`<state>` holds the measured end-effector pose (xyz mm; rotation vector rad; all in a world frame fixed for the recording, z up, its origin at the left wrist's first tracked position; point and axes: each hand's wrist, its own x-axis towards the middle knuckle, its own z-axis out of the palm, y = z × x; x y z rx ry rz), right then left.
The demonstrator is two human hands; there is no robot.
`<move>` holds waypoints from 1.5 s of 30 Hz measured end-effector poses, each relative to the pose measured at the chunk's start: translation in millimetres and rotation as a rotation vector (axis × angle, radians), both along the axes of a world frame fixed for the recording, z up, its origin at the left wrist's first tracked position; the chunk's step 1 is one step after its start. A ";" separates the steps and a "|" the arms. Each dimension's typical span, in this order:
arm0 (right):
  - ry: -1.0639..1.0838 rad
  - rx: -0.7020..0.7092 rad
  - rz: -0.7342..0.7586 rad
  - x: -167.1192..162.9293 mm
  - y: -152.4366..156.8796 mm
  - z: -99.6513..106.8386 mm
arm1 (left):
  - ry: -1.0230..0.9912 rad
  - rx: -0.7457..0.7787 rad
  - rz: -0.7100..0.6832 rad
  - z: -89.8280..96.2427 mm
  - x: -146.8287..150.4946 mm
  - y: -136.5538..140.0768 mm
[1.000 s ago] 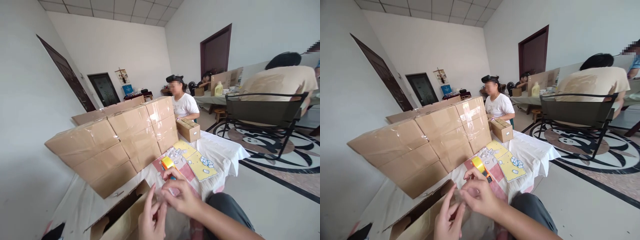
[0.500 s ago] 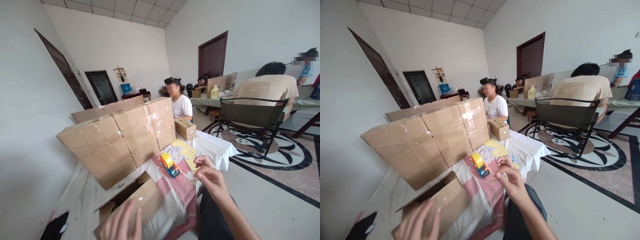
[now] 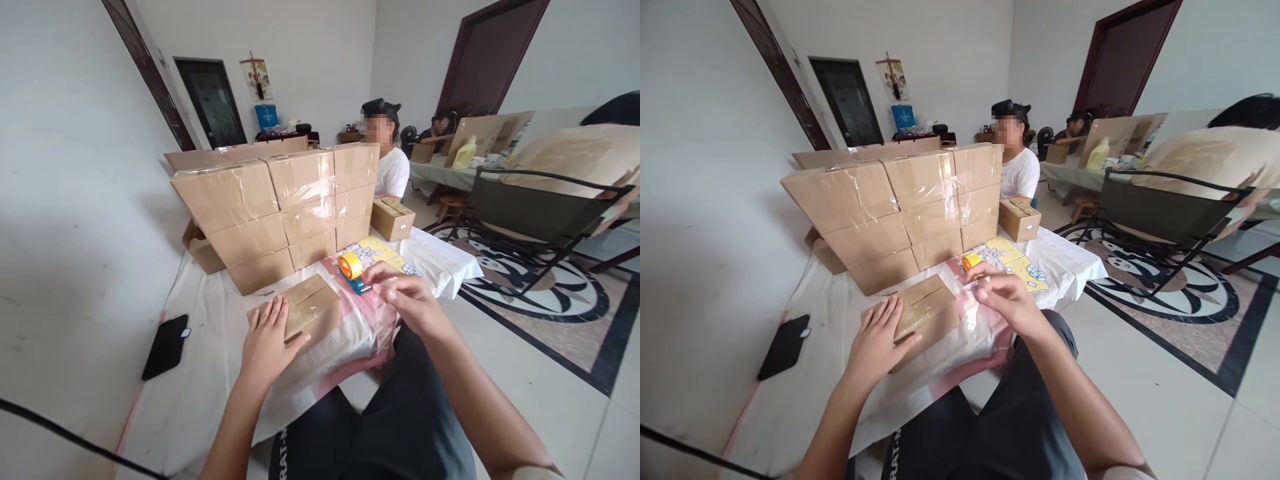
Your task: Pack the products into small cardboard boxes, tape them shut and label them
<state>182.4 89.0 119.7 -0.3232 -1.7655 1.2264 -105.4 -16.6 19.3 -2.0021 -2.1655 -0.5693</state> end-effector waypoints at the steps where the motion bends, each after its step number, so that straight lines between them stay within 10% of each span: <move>1: 0.015 -0.032 0.039 -15.2 4.2 0.8 | -0.015 -0.003 0.001 0.3 -0.6 -0.4; 12: -0.328 0.070 0.299 -163.9 65.5 -44.5 | -0.124 0.065 0.044 2.6 -3.5 1.3; 37: -0.607 0.424 -0.068 -169.0 67.7 -66.8 | 0.127 0.013 0.001 2.3 -1.9 -4.6; 45: -0.956 0.263 -0.298 -184.6 74.1 -65.0 | 0.077 -0.034 -0.005 8.9 -0.1 -5.8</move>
